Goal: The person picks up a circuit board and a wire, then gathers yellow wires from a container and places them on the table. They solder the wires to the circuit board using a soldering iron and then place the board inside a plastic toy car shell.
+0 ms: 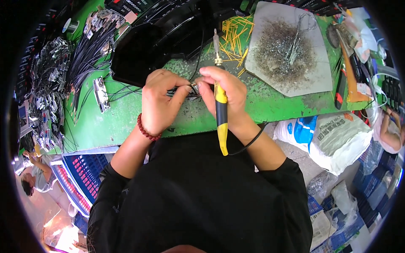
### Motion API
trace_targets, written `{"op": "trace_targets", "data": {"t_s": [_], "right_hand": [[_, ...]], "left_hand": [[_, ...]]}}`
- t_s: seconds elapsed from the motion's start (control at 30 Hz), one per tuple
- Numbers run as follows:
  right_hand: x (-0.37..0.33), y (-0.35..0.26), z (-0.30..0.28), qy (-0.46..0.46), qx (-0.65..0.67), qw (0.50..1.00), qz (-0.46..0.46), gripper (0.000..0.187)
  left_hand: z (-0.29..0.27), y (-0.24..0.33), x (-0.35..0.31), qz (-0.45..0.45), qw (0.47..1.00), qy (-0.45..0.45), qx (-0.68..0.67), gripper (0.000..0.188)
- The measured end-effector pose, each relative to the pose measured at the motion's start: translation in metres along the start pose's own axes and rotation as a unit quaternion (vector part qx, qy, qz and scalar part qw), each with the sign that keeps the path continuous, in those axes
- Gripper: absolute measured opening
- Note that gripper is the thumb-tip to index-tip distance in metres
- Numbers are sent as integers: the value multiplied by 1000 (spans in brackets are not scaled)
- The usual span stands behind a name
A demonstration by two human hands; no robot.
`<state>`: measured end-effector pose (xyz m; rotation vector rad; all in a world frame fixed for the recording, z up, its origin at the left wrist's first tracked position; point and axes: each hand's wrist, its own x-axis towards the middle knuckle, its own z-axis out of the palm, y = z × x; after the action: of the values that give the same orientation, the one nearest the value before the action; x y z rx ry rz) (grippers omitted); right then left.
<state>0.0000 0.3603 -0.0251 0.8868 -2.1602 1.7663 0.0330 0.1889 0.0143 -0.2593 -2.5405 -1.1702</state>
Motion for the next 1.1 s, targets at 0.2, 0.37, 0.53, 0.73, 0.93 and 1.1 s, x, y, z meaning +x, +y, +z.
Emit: {"op": "trace_targets", "data": {"t_s": [0.2, 0.37, 0.53, 0.73, 0.93, 1.1], "right_hand": [[-3, -6, 0, -10, 88, 994, 70, 38], [-1, -2, 3, -23, 79, 993, 88, 35], [-3, 1, 7, 7, 79, 993, 84, 34], [-3, 2, 6, 20, 35, 998, 58, 35], [1, -10, -8, -12, 38, 996, 78, 42], [4, -9, 0, -39, 29, 996, 76, 45]], "left_hand": [[1, 0, -2, 21, 999, 22, 14, 10], [6, -4, -5, 44, 998, 30, 30, 11], [6, -1, -3, 34, 999, 22, 16, 9], [6, 0, -2, 11, 1000, 0, 29, 8], [5, 1, -1, 20, 999, 15, 36, 10], [5, 2, -3, 31, 998, 14, 56, 11]]}}
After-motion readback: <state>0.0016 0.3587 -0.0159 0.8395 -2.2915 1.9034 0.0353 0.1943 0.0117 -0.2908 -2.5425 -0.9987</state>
